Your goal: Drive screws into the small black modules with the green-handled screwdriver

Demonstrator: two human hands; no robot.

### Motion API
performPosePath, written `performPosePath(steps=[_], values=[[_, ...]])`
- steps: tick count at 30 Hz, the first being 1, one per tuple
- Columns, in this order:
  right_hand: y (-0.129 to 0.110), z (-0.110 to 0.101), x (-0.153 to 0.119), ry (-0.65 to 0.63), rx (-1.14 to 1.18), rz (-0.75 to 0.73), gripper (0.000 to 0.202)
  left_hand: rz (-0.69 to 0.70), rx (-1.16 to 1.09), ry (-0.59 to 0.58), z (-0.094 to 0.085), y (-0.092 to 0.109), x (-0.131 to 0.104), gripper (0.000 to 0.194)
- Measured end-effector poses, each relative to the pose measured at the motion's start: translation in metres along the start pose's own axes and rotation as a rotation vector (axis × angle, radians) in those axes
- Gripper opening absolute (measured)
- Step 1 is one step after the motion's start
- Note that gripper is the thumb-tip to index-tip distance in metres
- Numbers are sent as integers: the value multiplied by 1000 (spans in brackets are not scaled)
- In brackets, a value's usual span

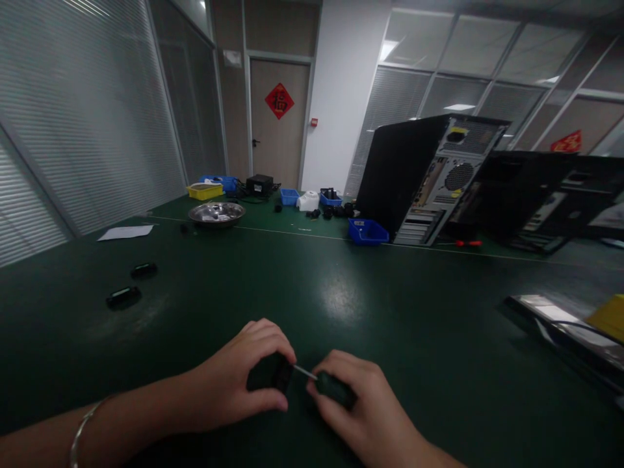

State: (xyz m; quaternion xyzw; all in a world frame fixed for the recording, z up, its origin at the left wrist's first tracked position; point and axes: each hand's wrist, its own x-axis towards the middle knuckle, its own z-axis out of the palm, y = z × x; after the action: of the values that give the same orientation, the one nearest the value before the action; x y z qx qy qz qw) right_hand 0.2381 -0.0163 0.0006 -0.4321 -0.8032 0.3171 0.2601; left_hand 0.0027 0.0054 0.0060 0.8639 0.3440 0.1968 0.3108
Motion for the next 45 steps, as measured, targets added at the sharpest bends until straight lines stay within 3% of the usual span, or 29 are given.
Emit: performPosePath(steps=[5,11,17,23,31,40,45], values=[[0,-5,8,82,224,136,22,-19,43,55,12,4,0,39],[-6,2,5,23,343,178,15,27,40,61,25,18,2,40],[-6,8,2,3,363,180,17,-101,20,95,28,20,1,46],[-3,11,3,-20,365,187,14,-144,4,96,31,22,2,47],[-8,12,0,36,257,104,12,-74,-18,166,42,14,1,52],[-11,12,-3,72,243,101,15,-48,-31,177,43,11,-1,51],[-10,11,-2,113,285,122,8,-79,-35,133,39,16,-1,52]])
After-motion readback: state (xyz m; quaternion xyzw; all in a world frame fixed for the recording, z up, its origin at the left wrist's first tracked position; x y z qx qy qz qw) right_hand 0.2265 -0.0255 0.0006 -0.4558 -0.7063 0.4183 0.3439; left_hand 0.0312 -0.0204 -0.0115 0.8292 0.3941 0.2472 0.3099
